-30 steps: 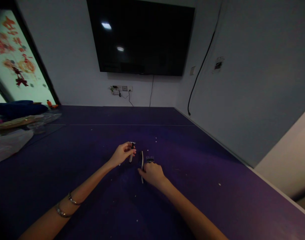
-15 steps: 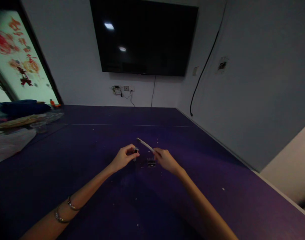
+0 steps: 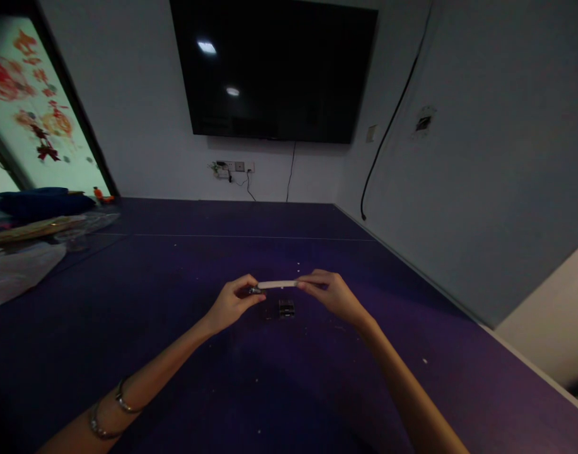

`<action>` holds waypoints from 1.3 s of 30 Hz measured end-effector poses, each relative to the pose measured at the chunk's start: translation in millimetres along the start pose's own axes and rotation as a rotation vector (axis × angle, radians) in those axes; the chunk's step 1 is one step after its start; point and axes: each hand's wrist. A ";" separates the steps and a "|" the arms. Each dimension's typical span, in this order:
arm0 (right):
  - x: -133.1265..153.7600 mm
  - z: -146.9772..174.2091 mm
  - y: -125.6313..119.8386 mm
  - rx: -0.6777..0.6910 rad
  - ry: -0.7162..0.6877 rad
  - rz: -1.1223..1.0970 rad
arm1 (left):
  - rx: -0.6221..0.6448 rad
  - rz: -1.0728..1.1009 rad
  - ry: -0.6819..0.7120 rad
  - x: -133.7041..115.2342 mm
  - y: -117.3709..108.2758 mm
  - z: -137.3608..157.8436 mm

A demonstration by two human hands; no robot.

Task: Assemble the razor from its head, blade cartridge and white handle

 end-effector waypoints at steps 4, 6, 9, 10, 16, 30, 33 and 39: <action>-3.6 -0.6 -1.9 -0.064 -0.006 0.028 | 0.013 0.015 -0.015 -6.2 1.1 1.8; -0.5 -0.3 -2.2 -0.009 -0.019 0.000 | 0.002 -0.004 -0.013 -7.8 1.0 2.1; 4.7 0.0 -1.1 -0.002 -0.035 -0.004 | -0.004 -0.011 -0.010 -9.5 0.5 2.1; 5.8 0.1 -0.7 -0.037 -0.042 0.011 | 0.000 0.000 -0.013 -9.9 0.2 1.9; 10.5 0.4 0.0 -0.019 -0.089 0.028 | -0.019 -0.055 0.010 -10.4 -2.2 0.0; 19.8 -0.6 2.3 -0.139 -0.182 0.127 | -0.016 -0.074 -0.003 -12.3 -5.4 -0.1; 23.2 0.3 2.7 -0.132 -0.177 0.152 | -0.026 -0.086 0.012 -13.3 -6.7 -0.6; 27.2 3.5 4.2 -0.158 -0.188 0.277 | -0.034 -0.094 0.020 -12.0 -7.3 -1.3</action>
Point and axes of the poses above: each hand's wrist, its own z-axis away from the middle knuckle, its own y-axis out of the palm, x = y × z, and after that the axes turned 13 degrees about -z, right-handed
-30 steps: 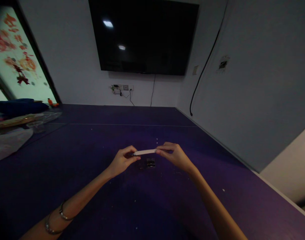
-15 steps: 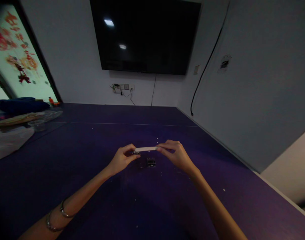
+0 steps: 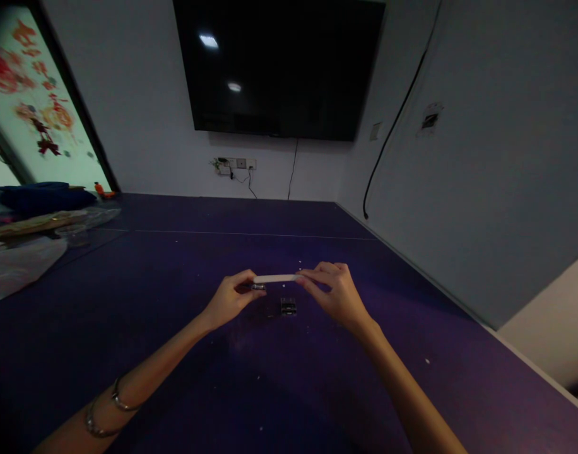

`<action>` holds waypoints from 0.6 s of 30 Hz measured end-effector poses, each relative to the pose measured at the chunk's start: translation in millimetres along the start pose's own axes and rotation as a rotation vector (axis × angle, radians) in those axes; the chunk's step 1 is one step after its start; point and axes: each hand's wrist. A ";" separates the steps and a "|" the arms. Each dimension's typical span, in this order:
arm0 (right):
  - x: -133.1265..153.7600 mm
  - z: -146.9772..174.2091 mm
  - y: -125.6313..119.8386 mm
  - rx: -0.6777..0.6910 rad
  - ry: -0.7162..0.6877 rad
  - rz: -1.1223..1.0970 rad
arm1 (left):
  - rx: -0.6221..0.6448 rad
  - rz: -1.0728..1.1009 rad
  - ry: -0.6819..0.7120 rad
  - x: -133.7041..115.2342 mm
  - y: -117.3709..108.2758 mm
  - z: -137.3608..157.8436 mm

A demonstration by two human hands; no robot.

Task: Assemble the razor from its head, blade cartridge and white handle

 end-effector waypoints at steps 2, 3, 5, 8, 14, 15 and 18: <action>-0.3 0.9 0.2 -0.010 -0.002 0.011 | -0.002 -0.004 -0.001 0.0 0.3 0.0; -0.4 1.3 0.5 0.001 -0.005 0.014 | 0.000 -0.008 0.005 -0.2 0.3 -0.1; -0.7 2.0 1.3 0.029 -0.012 0.025 | 0.008 -0.016 0.023 -0.7 0.1 -0.1; -2.3 2.2 2.8 0.012 -0.010 0.049 | -0.001 -0.023 0.019 -0.6 0.0 -0.3; -2.1 2.4 4.4 0.011 -0.004 0.009 | -0.008 -0.024 0.019 2.8 0.7 -0.4; -1.5 2.4 4.5 0.024 -0.004 0.000 | -0.008 -0.023 0.024 3.0 0.7 -0.3; -1.5 2.4 3.6 0.002 0.014 -0.016 | -0.012 -0.014 0.016 2.0 0.2 0.0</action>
Point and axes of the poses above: each hand's wrist, its own z-axis away from the middle knuckle, its own y-axis out of the palm, x = y × z, and after that the axes turned 13 degrees about -z, right-handed
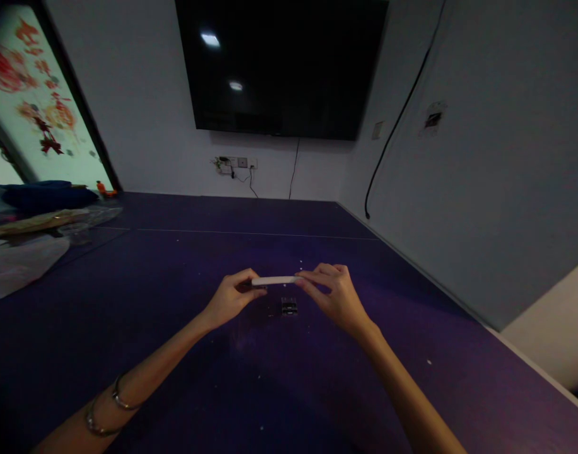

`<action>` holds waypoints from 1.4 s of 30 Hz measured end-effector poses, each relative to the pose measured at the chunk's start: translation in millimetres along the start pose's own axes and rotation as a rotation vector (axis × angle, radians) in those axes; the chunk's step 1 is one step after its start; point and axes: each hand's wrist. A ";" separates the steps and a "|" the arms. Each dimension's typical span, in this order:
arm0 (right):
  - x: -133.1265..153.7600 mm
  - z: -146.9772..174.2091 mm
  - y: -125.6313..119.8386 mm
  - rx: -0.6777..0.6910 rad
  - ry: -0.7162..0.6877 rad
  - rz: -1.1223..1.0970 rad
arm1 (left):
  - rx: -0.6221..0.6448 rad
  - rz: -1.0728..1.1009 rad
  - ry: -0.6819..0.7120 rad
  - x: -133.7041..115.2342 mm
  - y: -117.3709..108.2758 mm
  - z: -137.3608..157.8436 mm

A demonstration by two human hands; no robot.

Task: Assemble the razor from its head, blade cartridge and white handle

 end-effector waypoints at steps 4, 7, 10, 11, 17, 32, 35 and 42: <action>-1.0 0.1 -2.0 -0.012 0.024 -0.057 | 0.000 0.010 -0.005 -2.3 -1.1 0.0; -0.4 0.0 -0.7 0.032 0.029 -0.120 | 0.003 0.015 0.004 -3.3 -1.9 -0.3; -2.0 -0.5 1.9 0.021 0.060 -0.177 | -0.012 0.016 -0.010 -4.1 -2.2 -0.3; -2.7 -0.6 2.4 0.009 0.073 -0.190 | -0.013 0.020 -0.015 -4.5 -2.1 -0.2; -1.3 0.1 2.3 0.063 0.072 -0.233 | 0.002 0.028 -0.007 -7.8 -2.1 0.5; 10.5 -1.4 2.1 -0.019 0.017 -0.146 | 0.003 0.012 -0.009 -8.0 -2.6 1.8; 9.9 -0.2 1.4 -0.006 0.012 -0.110 | 0.008 0.006 0.002 -8.6 -3.2 1.7; 6.7 -0.4 1.1 0.000 0.032 -0.162 | 0.001 0.021 -0.002 -9.3 -4.2 0.5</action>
Point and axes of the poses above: each hand's wrist, its own z-axis away from the middle knuckle, its own y-axis out of the palm, x = y × z, and after that the axes turned 13 degrees about -z, right-handed
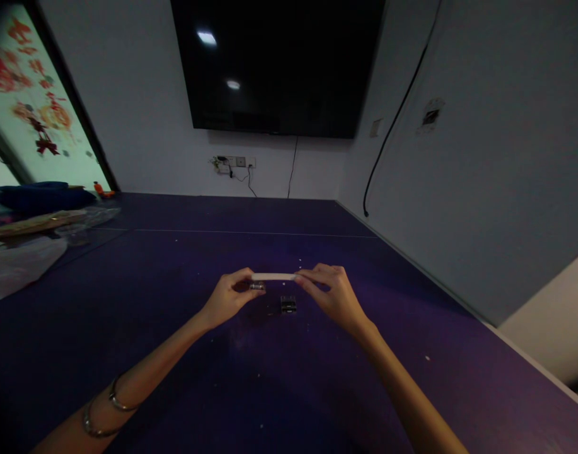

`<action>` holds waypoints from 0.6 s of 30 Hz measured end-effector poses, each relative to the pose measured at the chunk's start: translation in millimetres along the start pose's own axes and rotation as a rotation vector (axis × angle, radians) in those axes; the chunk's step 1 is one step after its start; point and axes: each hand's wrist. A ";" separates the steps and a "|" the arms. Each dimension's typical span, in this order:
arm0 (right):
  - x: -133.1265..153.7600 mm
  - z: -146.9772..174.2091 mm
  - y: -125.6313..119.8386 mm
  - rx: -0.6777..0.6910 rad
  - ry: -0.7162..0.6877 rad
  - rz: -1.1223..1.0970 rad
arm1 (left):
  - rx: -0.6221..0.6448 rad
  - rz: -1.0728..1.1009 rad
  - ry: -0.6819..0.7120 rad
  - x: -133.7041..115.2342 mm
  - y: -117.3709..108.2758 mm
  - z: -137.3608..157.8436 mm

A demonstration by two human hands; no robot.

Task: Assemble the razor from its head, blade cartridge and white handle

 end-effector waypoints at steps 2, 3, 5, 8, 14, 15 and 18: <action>-1.3 -0.1 -1.2 -0.007 0.021 -0.027 | -0.003 0.006 -0.003 -0.4 0.0 -0.1; -1.3 0.0 -1.7 0.007 0.027 -0.040 | -0.002 0.011 0.001 -0.7 0.0 -0.2; -0.8 0.4 -2.0 0.057 0.033 -0.069 | 0.005 0.028 0.011 -1.3 -0.4 -0.2; -1.5 0.8 -1.5 0.086 0.037 -0.097 | 0.001 0.039 0.013 -2.0 -0.9 -0.3; -4.7 1.8 -3.1 0.060 0.075 -0.114 | -0.002 0.036 0.000 -1.4 -0.2 0.0; -4.6 2.0 -3.4 0.076 0.073 -0.119 | 0.002 0.039 0.001 -1.3 -0.3 0.1; -6.2 1.9 -3.9 0.101 0.077 -0.137 | 0.009 0.043 0.000 -1.3 -0.9 0.0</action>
Point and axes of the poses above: each hand's wrist, its own z-axis away from the middle knuckle, its own y-axis out of the palm, x = y × z, and after that the axes turned 13 degrees about -z, right-handed
